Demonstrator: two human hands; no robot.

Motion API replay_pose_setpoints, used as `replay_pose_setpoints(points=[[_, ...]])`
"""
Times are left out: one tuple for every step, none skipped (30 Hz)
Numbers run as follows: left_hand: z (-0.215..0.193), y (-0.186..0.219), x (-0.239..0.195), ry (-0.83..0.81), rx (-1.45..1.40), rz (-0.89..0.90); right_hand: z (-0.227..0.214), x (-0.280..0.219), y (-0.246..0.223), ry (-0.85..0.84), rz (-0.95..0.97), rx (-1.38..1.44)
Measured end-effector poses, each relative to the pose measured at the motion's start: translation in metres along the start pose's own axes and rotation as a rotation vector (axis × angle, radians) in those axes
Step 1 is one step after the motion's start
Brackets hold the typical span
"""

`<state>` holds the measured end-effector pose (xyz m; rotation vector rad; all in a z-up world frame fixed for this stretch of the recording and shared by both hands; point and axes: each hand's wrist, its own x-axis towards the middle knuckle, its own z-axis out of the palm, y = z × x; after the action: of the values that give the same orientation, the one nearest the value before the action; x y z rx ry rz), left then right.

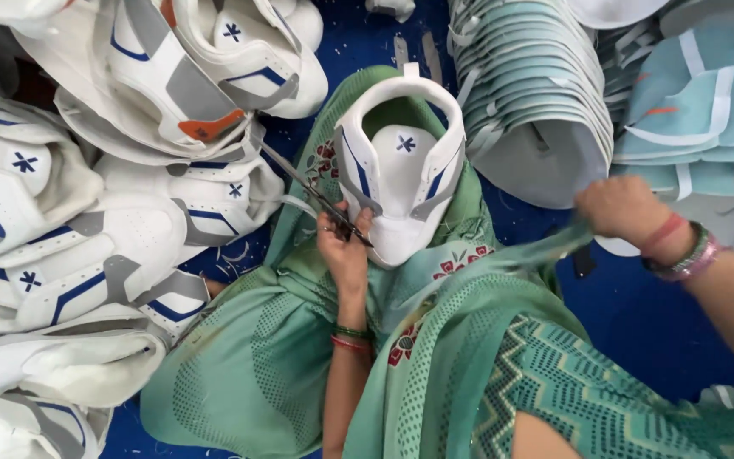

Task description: Trimming excess material from shoe uppers using a pair of scissors.

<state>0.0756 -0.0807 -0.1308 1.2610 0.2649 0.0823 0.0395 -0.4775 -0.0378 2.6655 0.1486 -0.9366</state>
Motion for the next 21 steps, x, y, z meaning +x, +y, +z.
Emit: replay_pose_setpoints(points=[[-0.004,-0.002,-0.006,-0.001,0.000,-0.003,-0.014,-0.012,-0.012,-0.003,0.001,0.000],[-0.005,-0.004,-0.005,-0.002,0.009,0.001,-0.033,-0.018,-0.021,-0.005,-0.153,0.202],[-0.005,-0.006,-0.003,-0.003,0.019,0.006,-0.051,-0.024,-0.030,-0.009,-0.308,0.402],[-0.004,0.002,-0.005,-0.001,0.025,0.002,-0.080,-0.036,-0.044,-0.013,-0.313,0.406],[-0.005,0.009,-0.007,-0.012,0.039,-0.027,-0.109,-0.048,-0.058,-0.045,-0.571,0.689],[0.000,0.015,-0.005,-0.017,0.041,-0.047,-0.143,-0.057,-0.068,-0.065,-0.831,0.957],[-0.001,0.010,-0.007,-0.007,0.034,-0.042,-0.150,-0.063,-0.074,-0.068,-0.837,0.945],[-0.002,0.006,-0.007,-0.006,0.000,-0.015,-0.159,-0.067,-0.080,-0.202,-1.043,0.981],[-0.002,0.002,-0.006,-0.005,-0.034,0.013,-0.167,-0.071,-0.087,-0.343,-1.247,1.007],[-0.002,0.003,-0.007,0.010,-0.036,0.020,-0.166,-0.066,-0.077,-0.350,-1.258,0.993],[-0.002,0.004,-0.007,0.016,-0.035,-0.021,-0.165,-0.060,-0.067,-0.516,-1.383,0.969],[-0.002,0.006,-0.007,0.026,-0.036,-0.062,-0.165,-0.053,-0.057,-0.692,-1.501,0.933],[0.000,0.004,-0.007,0.045,-0.040,-0.055,-0.177,-0.052,-0.058,-0.704,-1.510,0.914],[0.006,0.002,-0.001,0.063,-0.135,-0.040,-0.192,-0.049,-0.056,-0.618,-1.528,0.970],[0.012,-0.001,0.004,0.079,-0.229,-0.024,-0.206,-0.046,-0.054,-0.531,-1.546,1.025],[0.021,0.012,0.011,0.094,-0.236,-0.013,-0.216,-0.046,-0.053,-0.541,-1.555,1.006],[0.031,0.025,0.018,0.088,-0.304,-0.040,-0.225,-0.045,-0.052,-0.461,-1.572,1.071],[0.038,0.038,0.024,0.077,-0.369,-0.070,-0.232,-0.046,-0.053,-0.377,-1.587,1.141],[0.046,0.046,0.025,0.089,-0.372,-0.060,-0.209,-0.024,-0.062,-0.385,-1.596,1.128],[0.056,0.055,0.032,0.098,-0.475,-0.078,-0.190,0.000,-0.069,0.044,-1.174,1.473],[0.067,0.064,0.039,0.105,-0.577,-0.096,-0.172,0.026,-0.075,0.458,-0.677,1.720]])
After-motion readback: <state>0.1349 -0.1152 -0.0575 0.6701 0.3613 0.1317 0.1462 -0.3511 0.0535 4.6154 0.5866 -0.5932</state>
